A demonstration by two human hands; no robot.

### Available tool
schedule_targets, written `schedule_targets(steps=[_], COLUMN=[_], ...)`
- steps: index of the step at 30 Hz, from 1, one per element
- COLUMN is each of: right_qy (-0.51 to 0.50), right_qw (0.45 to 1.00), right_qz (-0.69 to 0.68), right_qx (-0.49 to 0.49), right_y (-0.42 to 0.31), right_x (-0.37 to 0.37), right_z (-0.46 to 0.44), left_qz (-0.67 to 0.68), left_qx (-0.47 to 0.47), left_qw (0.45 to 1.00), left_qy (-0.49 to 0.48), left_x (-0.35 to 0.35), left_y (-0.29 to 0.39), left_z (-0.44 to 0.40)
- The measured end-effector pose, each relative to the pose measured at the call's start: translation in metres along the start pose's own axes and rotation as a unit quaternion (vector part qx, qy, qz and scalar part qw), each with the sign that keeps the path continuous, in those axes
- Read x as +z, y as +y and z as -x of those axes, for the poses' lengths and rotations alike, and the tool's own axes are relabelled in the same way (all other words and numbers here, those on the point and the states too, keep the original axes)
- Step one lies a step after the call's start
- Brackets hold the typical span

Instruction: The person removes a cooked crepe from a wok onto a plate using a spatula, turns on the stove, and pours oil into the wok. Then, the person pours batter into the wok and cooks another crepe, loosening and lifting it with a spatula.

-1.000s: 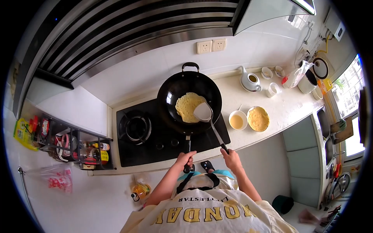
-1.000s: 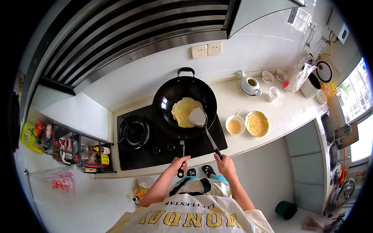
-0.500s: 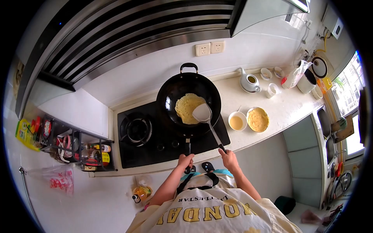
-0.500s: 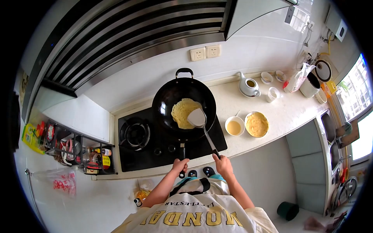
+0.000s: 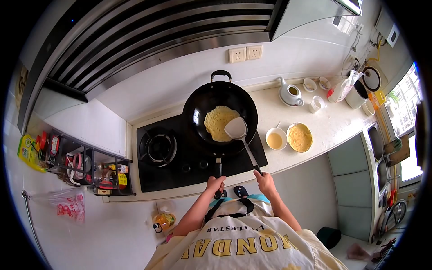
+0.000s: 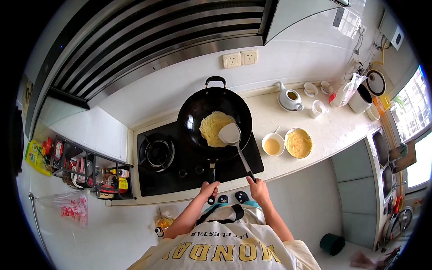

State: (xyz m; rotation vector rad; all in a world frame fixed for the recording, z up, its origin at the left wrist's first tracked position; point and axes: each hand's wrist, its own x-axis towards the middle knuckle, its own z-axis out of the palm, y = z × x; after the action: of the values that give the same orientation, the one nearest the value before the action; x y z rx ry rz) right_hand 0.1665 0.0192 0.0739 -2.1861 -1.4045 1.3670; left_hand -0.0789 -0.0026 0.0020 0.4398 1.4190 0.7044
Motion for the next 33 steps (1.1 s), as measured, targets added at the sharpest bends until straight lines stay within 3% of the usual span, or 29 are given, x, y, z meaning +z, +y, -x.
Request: schedule_targets(steps=[19, 24, 28, 31, 33], right_qy=[0.009, 0.045, 0.11, 0.112, 0.113], right_qw=[1.0, 0.998, 0.974, 0.945, 0.925], right_qz=[-0.015, -0.048, -0.187, -0.298, -0.355], right_qx=[0.0, -0.01, -0.059, -0.072, -0.077], right_y=[0.004, -0.021, -0.012, -0.001, 0.004], right_x=[0.004, -0.014, -0.034, -0.058, -0.068], right_z=[-0.002, 0.024, 0.042, 0.044, 0.043], left_qz=[-0.004, -0.002, -0.006, -0.062, -0.09], left_qx=[-0.001, 0.064, 0.037, 0.049, 0.068], left_qw=[1.0, 0.997, 0.999, 0.997, 0.994], left_qy=[0.0, 0.049, -0.009, 0.006, 0.001], left_x=[0.001, 0.009, -0.01, -0.02, -0.016], left_y=[0.003, 0.015, 0.031, 0.048, 0.07], left_z=[0.003, 0.019, 0.071, 0.139, 0.121])
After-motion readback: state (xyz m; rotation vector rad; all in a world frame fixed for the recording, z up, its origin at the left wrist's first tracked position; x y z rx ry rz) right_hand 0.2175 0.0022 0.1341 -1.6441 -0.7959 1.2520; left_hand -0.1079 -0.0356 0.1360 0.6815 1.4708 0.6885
